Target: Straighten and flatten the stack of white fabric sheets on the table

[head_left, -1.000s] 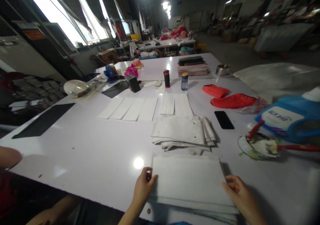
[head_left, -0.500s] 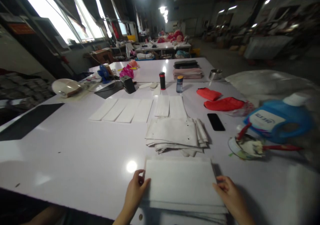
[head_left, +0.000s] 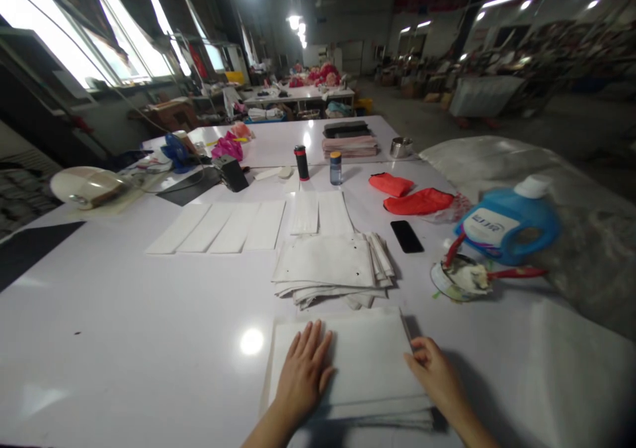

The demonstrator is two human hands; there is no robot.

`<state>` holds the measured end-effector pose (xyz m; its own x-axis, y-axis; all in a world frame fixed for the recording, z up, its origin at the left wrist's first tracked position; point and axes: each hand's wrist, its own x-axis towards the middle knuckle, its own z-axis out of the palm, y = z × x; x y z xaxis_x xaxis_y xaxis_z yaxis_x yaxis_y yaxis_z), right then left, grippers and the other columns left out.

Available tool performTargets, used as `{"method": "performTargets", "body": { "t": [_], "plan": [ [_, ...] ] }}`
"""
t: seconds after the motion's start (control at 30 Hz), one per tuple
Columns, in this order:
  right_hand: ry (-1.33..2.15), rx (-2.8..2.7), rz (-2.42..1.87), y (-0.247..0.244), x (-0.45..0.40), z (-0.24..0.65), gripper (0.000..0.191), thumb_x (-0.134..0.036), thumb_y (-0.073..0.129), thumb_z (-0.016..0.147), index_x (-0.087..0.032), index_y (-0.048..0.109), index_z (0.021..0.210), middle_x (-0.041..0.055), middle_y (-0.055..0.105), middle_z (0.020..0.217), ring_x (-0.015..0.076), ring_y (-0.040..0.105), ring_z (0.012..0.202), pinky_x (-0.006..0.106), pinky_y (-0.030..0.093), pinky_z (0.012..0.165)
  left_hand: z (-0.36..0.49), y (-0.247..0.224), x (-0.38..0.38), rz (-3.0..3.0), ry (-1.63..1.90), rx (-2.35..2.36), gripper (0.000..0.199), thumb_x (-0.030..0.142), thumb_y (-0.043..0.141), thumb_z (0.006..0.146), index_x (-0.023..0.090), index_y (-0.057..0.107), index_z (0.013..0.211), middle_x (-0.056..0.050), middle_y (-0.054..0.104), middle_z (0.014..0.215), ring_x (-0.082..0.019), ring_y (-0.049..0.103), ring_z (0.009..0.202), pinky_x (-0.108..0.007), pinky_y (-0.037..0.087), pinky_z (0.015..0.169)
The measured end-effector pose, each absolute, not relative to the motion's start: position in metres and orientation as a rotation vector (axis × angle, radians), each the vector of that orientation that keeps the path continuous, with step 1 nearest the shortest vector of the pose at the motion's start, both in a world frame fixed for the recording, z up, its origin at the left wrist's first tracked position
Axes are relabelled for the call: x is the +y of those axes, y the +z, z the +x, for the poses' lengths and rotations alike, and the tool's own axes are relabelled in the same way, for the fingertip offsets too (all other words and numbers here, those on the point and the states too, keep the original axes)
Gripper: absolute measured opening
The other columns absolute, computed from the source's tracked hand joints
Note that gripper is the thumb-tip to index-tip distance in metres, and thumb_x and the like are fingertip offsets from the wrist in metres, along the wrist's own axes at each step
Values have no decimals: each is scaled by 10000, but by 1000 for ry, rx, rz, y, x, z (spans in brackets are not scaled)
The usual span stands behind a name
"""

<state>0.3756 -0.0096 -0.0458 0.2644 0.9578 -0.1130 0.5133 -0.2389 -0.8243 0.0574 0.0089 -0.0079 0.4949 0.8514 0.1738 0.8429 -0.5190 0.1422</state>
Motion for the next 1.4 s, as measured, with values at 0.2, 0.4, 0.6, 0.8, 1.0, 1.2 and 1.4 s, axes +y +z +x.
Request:
{"method": "performTargets", "body": {
  "t": [0.2,0.4,0.6,0.8,1.0,1.2,1.4],
  "plan": [
    [449,-1662,-2004,-37,-11,378,402,-529,432,743,-204,514,966,82,603,778,273,594,664,393,453,616,55,-22,8,2591,245,1460,687,527,404,888,289,126,1469,-69,163,1552,-283,215,1419,-466,222,1139],
    [-172,-2116,-1694,-22,5,316,449,-369,326,878,-180,490,1251,136,514,1290,349,492,1135,494,423,852,54,-18,7,2509,242,1430,705,542,386,888,270,101,1473,-86,105,1555,-298,161,1430,-485,191,1148],
    [-78,-2468,-1313,-53,17,261,557,-440,457,895,-185,408,1387,118,330,1465,306,265,1346,502,325,1033,55,-18,5,2504,298,1435,681,538,356,899,283,94,1474,-69,90,1561,-291,139,1434,-483,190,1152],
    [-40,-2422,-1483,-59,19,320,636,-520,433,888,-156,387,1408,142,170,1519,326,185,1371,545,338,1038,38,-17,5,2437,307,1514,761,642,415,829,327,140,1465,-77,72,1562,-311,181,1424,-493,231,1137],
    [41,-2370,-1611,-57,13,338,620,-504,442,892,-176,380,1414,120,77,1538,331,141,1378,541,352,1041,22,-24,8,2524,328,1682,806,652,461,799,295,178,1464,-124,86,1561,-368,211,1406,-531,265,1099],
    [193,-2381,-1636,-43,30,343,565,-497,499,852,-210,503,1339,139,303,1471,355,293,1326,552,381,1015,25,-19,11,2694,388,1680,816,653,481,787,279,211,1460,-130,150,1555,-372,290,1376,-507,324,1061],
    [575,-1971,-1773,-8,130,369,510,-443,250,909,-173,637,1103,126,636,1129,261,568,1063,394,424,964,6,1,62,2201,677,1913,541,383,468,879,255,382,1397,-87,342,1506,-278,325,1373,-457,353,1080]
  ]
}}
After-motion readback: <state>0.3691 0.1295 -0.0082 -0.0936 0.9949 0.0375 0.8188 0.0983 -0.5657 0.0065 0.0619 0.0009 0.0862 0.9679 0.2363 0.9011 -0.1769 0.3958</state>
